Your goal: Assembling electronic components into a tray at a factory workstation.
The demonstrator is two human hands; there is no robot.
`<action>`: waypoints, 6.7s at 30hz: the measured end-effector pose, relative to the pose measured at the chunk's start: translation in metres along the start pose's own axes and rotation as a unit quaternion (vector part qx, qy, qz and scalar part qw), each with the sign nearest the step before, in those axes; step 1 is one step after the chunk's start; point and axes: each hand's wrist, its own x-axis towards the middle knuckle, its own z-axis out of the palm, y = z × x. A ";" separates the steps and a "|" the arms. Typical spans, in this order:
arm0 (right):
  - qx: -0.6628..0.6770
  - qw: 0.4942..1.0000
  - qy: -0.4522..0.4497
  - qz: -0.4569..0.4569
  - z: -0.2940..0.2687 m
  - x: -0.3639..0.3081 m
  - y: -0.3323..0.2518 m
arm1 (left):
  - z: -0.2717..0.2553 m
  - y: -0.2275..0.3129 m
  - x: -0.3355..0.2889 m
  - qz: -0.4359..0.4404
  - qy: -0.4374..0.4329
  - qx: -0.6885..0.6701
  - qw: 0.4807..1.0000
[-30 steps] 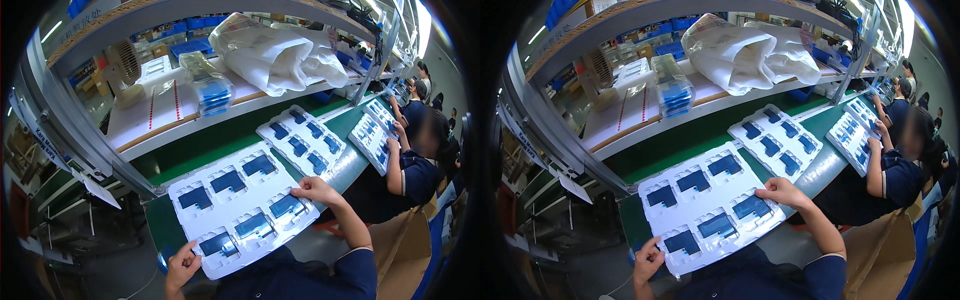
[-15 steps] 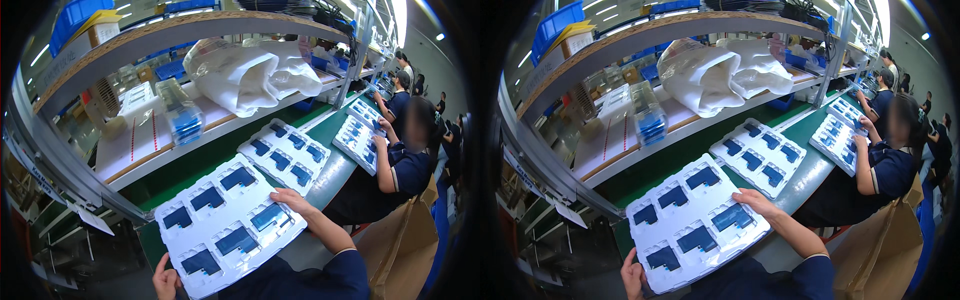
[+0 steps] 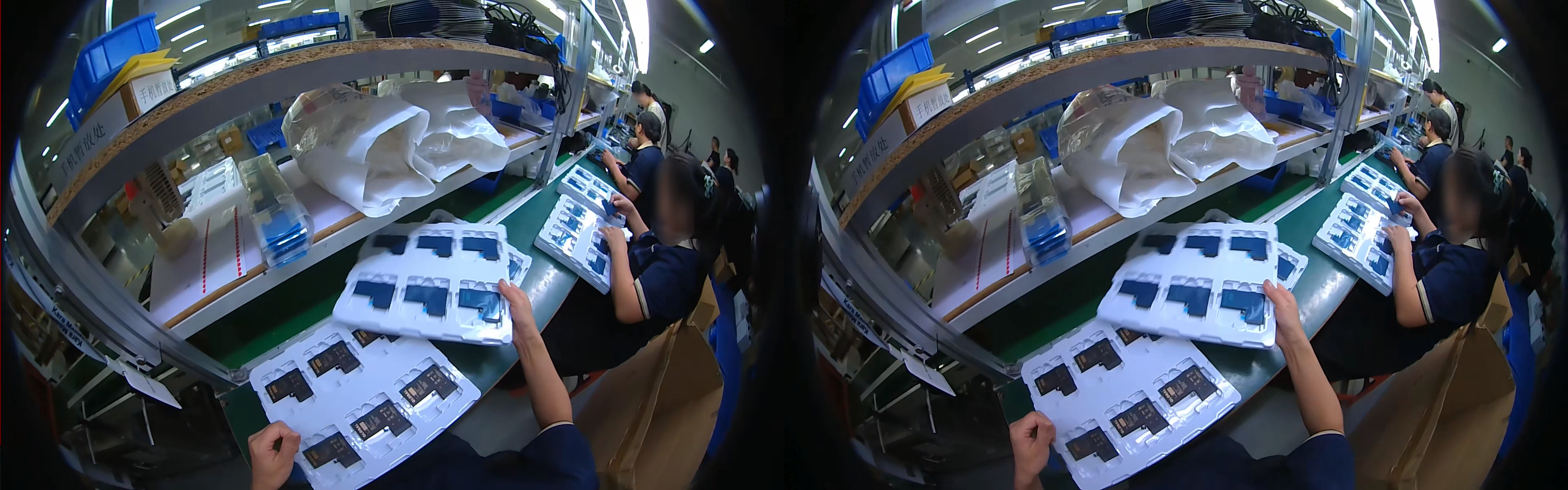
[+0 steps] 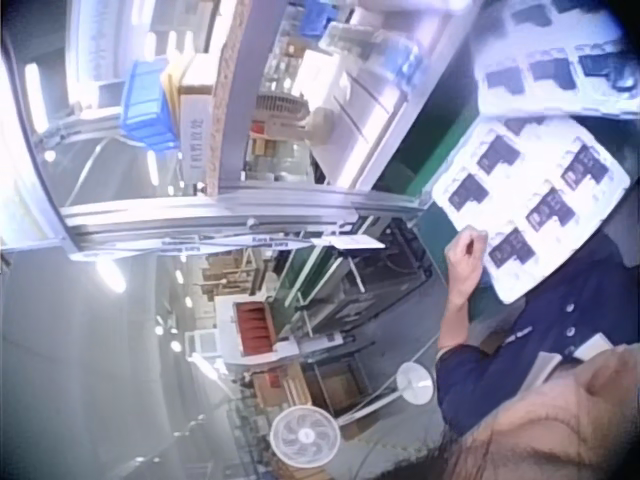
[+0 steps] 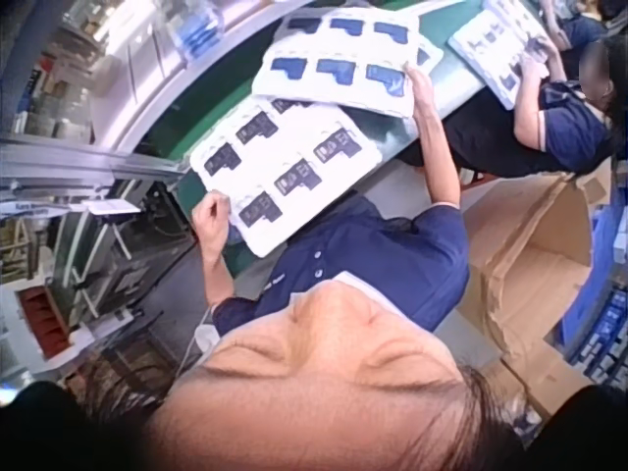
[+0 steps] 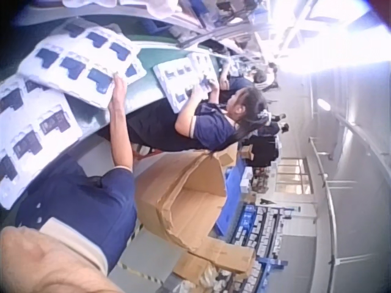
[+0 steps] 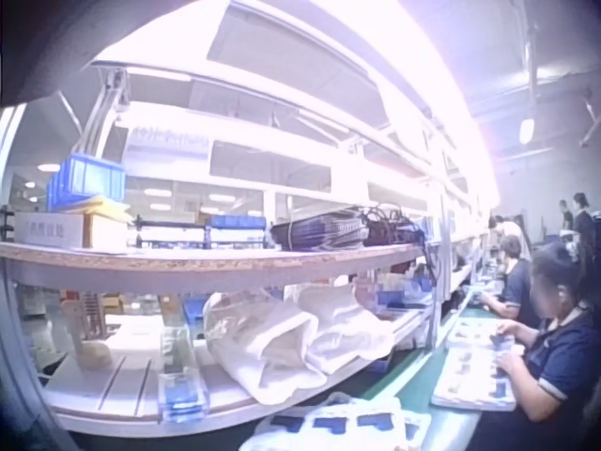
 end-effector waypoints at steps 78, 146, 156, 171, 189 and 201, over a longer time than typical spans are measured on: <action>-0.297 0.934 -0.181 -0.078 0.120 0.003 0.015 | 0.074 0.050 0.165 -0.020 -0.155 0.161 0.974; -0.653 0.702 -0.164 -0.234 0.164 0.006 0.060 | 0.084 0.002 0.149 0.181 -0.309 0.384 0.851; -0.416 0.840 -0.347 0.009 0.139 0.013 0.042 | 0.081 0.030 0.148 0.255 -0.108 0.107 0.955; -0.228 0.874 -0.421 0.081 0.149 -0.003 0.058 | 0.084 0.031 0.145 0.268 -0.044 0.157 0.949; -0.260 0.851 -0.405 -0.212 0.164 -0.028 0.042 | 0.070 0.040 0.129 0.073 -0.173 0.129 0.974; -0.291 0.887 -0.355 -0.058 0.149 -0.041 0.000 | 0.072 0.064 0.126 0.051 -0.198 -0.023 0.979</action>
